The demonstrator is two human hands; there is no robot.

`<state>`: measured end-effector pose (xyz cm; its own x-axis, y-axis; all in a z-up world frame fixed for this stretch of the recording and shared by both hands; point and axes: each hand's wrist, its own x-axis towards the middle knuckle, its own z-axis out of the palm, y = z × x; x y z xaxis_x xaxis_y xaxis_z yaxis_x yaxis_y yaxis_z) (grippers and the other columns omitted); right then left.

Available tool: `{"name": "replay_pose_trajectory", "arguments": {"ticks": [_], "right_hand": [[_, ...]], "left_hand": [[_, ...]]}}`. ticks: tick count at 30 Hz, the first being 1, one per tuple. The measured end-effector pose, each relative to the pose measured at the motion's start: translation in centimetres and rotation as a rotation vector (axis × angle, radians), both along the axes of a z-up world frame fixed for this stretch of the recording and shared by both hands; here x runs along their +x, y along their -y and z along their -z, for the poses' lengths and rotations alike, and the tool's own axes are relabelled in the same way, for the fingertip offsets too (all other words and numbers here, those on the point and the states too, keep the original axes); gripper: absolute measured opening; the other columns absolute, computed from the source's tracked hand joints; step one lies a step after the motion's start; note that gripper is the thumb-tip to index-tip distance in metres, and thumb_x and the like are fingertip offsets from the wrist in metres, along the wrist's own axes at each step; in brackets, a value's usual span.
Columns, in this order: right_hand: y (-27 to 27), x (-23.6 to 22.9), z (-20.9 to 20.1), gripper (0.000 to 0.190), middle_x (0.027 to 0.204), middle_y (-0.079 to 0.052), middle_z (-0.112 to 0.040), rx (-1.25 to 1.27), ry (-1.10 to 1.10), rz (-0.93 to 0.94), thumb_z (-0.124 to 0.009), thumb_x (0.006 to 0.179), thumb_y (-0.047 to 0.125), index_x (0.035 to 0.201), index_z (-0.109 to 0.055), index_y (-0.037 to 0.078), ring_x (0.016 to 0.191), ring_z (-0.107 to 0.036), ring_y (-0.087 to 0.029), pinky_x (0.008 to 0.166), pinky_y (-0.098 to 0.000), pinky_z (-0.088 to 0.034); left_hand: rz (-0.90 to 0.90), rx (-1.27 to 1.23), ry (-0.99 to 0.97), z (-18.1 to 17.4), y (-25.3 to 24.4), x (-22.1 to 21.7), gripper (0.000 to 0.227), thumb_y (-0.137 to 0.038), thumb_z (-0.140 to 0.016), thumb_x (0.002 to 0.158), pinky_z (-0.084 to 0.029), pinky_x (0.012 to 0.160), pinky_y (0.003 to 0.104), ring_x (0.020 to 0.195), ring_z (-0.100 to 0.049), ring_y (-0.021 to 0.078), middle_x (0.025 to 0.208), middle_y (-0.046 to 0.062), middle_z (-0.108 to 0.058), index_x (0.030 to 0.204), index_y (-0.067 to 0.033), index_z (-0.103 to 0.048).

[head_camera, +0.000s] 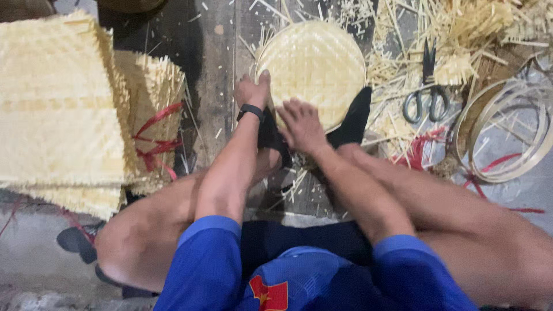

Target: The person sits on the floor and uses shears to trim the edges of a woven bamboo mat placed on a wooden block. They repeatedly cut the excess material, flip the mat, and adjust its position to ensure a clean circular edge.

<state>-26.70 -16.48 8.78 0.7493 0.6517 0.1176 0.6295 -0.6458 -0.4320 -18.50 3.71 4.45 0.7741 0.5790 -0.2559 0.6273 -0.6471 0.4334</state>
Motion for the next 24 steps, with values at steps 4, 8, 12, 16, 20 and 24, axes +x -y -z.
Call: {"name": "replay_pose_trajectory", "arguments": {"ticks": [4,8,12,16,20,24], "right_hand": [[5.5,6.1,-8.1,0.046,0.137,-0.023,-0.056,0.079,-0.185,0.095,-0.080,0.088,0.023,0.127,-0.066,0.003,0.121,-0.055,-0.038,0.100,-0.0466,-0.046],[14.3,10.7,-18.9,0.027,0.103,-0.016,-0.071,-0.673,0.074,-0.055,-0.067,0.102,0.032,0.106,-0.073,0.006,0.101,-0.067,-0.030,0.096,-0.0461,-0.054],[20.2,10.7,-21.0,0.032,0.103,-0.020,-0.072,-0.491,0.010,0.024,-0.071,0.096,0.034,0.110,-0.076,0.007,0.100,-0.068,-0.038,0.089,-0.0502,-0.053],[20.3,10.9,-11.5,0.037,0.105,-0.022,-0.071,-0.025,-0.308,0.329,-0.066,0.099,0.033,0.115,-0.071,-0.001,0.098,-0.068,-0.038,0.087,-0.0476,-0.054],[15.9,12.4,0.6,0.051,0.095,-0.020,-0.065,0.293,-0.689,0.763,-0.057,0.108,0.042,0.108,-0.068,-0.008,0.085,-0.061,-0.027,0.078,-0.0440,-0.050],[12.7,13.0,6.6,0.048,0.088,-0.006,-0.069,0.946,-1.187,1.205,-0.044,0.104,0.044,0.100,-0.067,0.002,0.078,-0.062,-0.018,0.072,-0.0371,-0.053]], "left_hand": [[-0.028,0.037,0.243,-1.7,0.4,-4.4,0.062,-0.044,-0.076,0.080,-0.043,0.102,0.049,0.119,-0.055,0.0429,0.124,0.029,-0.063,0.125,-0.0029,-0.068],[0.011,0.018,0.483,-1.5,-1.1,-5.8,0.048,-0.035,-0.075,0.084,-0.048,0.102,0.045,0.116,-0.063,0.0369,0.120,0.021,-0.069,0.121,-0.0048,-0.071],[-0.095,-0.181,0.332,2.0,-2.9,-4.2,0.048,-0.043,-0.070,0.091,-0.054,0.097,0.042,0.110,-0.070,0.0337,0.116,0.018,-0.073,0.122,-0.0061,-0.073],[-0.448,-0.862,0.145,6.6,-2.8,-1.6,0.055,-0.052,-0.056,0.098,-0.056,0.087,0.046,0.107,-0.070,0.0307,0.116,0.015,-0.074,0.123,-0.0048,-0.071],[-0.756,-1.252,0.161,8.7,-2.7,0.9,0.049,-0.048,-0.049,0.100,-0.059,0.087,0.051,0.106,-0.070,0.0279,0.118,0.008,-0.072,0.126,-0.0102,-0.063],[-0.817,-1.352,0.300,9.0,-0.7,0.5,0.051,-0.042,-0.046,0.102,-0.060,0.082,0.047,0.096,-0.072,0.0313,0.113,0.015,-0.074,0.123,0.0001,-0.065]]}}
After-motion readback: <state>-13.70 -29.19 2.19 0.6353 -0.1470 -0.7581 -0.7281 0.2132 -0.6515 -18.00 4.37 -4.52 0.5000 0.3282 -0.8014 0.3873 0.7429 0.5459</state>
